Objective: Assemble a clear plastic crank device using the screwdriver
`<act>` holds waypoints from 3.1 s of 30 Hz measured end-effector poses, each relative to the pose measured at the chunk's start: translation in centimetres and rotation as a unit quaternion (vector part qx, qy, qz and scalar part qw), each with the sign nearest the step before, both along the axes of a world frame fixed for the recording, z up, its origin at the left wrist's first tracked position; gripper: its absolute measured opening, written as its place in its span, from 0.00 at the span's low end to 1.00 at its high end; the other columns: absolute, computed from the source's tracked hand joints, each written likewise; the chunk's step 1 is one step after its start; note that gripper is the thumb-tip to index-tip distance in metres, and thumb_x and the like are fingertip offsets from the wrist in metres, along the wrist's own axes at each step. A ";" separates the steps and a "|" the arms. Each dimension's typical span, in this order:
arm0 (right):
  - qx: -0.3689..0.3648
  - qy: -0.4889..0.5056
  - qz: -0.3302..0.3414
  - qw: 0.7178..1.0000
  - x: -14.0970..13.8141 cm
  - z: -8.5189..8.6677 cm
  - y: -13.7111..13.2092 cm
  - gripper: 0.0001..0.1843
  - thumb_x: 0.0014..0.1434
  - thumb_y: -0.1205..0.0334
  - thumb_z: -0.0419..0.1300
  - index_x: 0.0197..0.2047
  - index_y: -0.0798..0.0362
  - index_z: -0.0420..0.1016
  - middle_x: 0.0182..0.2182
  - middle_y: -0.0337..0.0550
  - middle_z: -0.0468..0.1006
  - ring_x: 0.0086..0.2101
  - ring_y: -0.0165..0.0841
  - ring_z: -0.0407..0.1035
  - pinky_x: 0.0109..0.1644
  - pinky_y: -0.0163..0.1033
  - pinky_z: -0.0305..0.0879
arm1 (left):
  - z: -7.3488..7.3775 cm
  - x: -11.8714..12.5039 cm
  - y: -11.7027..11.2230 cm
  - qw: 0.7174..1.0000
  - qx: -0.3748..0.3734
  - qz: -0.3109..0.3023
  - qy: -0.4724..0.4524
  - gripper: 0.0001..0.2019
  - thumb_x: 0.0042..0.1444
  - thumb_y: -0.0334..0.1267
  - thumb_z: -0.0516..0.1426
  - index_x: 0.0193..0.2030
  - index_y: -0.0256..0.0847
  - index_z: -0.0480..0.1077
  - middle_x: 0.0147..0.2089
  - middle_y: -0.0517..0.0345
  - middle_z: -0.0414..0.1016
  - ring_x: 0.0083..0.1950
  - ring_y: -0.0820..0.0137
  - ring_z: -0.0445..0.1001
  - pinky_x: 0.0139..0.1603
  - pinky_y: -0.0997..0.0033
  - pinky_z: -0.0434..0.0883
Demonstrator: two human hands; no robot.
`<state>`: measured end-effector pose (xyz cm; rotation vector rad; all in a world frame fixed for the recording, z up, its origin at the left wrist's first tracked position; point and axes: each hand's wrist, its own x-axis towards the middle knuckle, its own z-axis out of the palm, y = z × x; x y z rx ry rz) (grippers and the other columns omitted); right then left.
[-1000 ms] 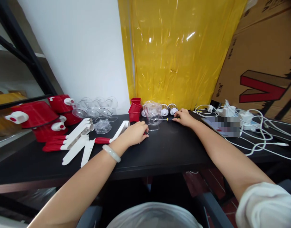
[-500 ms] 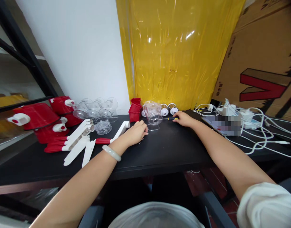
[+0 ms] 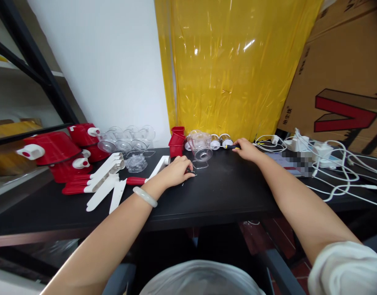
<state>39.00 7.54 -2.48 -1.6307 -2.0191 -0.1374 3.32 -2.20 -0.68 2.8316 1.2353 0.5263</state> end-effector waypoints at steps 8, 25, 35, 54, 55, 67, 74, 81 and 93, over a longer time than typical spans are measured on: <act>0.059 0.031 -0.025 0.997 1.0 0.7 -0.2 0.11 0.56 0.65 0.61 0.43 0.57 0.75 0.43 0.54 0.73 0.45 0.42 0.70 0.54 0.44 0.65 | -0.5 1.4 0.3 1.000 0.002 -0.012 0.013 0.05 0.58 0.38 0.60 0.36 0.39 0.73 0.41 0.51 0.71 0.45 0.63 0.66 0.49 0.63 0.67; 0.305 0.112 -0.020 0.945 0.7 2.1 -1.4 0.14 0.58 0.61 0.56 0.47 0.55 0.69 0.45 0.58 0.67 0.49 0.49 0.64 0.53 0.57 0.61 | 1.5 -0.8 -0.4 0.985 -0.031 -0.002 -0.167 0.03 0.62 0.37 0.54 0.37 0.42 0.63 0.33 0.59 0.75 0.33 0.70 0.75 0.36 0.69 0.71; 0.430 0.023 0.073 0.900 -1.9 3.8 -3.8 0.15 0.60 0.65 0.55 0.52 0.49 0.68 0.46 0.52 0.69 0.47 0.47 0.62 0.52 0.57 0.59 | 3.1 -3.0 0.4 0.946 0.098 -0.008 -0.309 0.07 0.56 0.33 0.61 0.41 0.39 0.69 0.36 0.58 0.78 0.36 0.74 0.77 0.39 0.73 0.75; 0.435 -0.050 0.070 0.896 -2.6 3.6 -4.2 0.16 0.59 0.67 0.59 0.50 0.42 0.70 0.49 0.46 0.66 0.50 0.44 0.61 0.52 0.53 0.61 | 3.1 -2.9 0.1 0.946 0.182 0.002 -0.268 0.03 0.57 0.34 0.62 0.38 0.41 0.77 0.36 0.56 0.80 0.36 0.72 0.76 0.39 0.71 0.75; 0.436 -0.051 0.070 0.896 -2.6 3.6 -4.2 0.16 0.59 0.67 0.59 0.50 0.42 0.70 0.49 0.46 0.66 0.50 0.44 0.61 0.52 0.53 0.61 | 3.2 -2.9 0.1 0.947 0.183 0.001 -0.265 0.03 0.57 0.34 0.62 0.38 0.41 0.77 0.36 0.56 0.80 0.36 0.72 0.76 0.39 0.71 0.75; 0.405 -0.036 0.072 0.911 -2.8 3.6 -4.5 0.16 0.58 0.67 0.59 0.48 0.41 0.72 0.49 0.47 0.66 0.50 0.45 0.60 0.51 0.55 0.61 | 2.9 -3.0 0.2 0.947 0.151 0.002 -0.282 0.08 0.57 0.36 0.61 0.45 0.42 0.76 0.38 0.56 0.80 0.37 0.72 0.78 0.41 0.70 0.76; 0.409 -0.031 0.076 0.909 -2.9 3.6 -4.5 0.16 0.57 0.68 0.60 0.47 0.40 0.73 0.49 0.46 0.67 0.49 0.44 0.59 0.51 0.55 0.60 | 2.8 -3.1 0.3 0.946 0.132 0.004 -0.296 0.11 0.57 0.36 0.62 0.47 0.42 0.75 0.37 0.57 0.80 0.35 0.73 0.78 0.41 0.71 0.77; 0.420 -0.037 0.084 0.903 -2.8 3.5 -4.4 0.16 0.58 0.68 0.59 0.48 0.40 0.73 0.49 0.46 0.66 0.50 0.44 0.59 0.52 0.55 0.60 | 2.9 -3.0 0.1 0.946 0.125 0.003 -0.300 0.11 0.57 0.35 0.61 0.47 0.41 0.74 0.37 0.57 0.80 0.35 0.74 0.77 0.41 0.71 0.77; 0.406 -0.017 0.088 0.910 -3.1 3.6 -4.7 0.18 0.56 0.69 0.60 0.47 0.39 0.74 0.49 0.46 0.67 0.50 0.45 0.59 0.52 0.57 0.60 | 3.0 -3.0 0.0 0.948 0.128 0.002 -0.290 0.11 0.58 0.35 0.60 0.48 0.42 0.73 0.38 0.57 0.80 0.38 0.72 0.78 0.41 0.70 0.77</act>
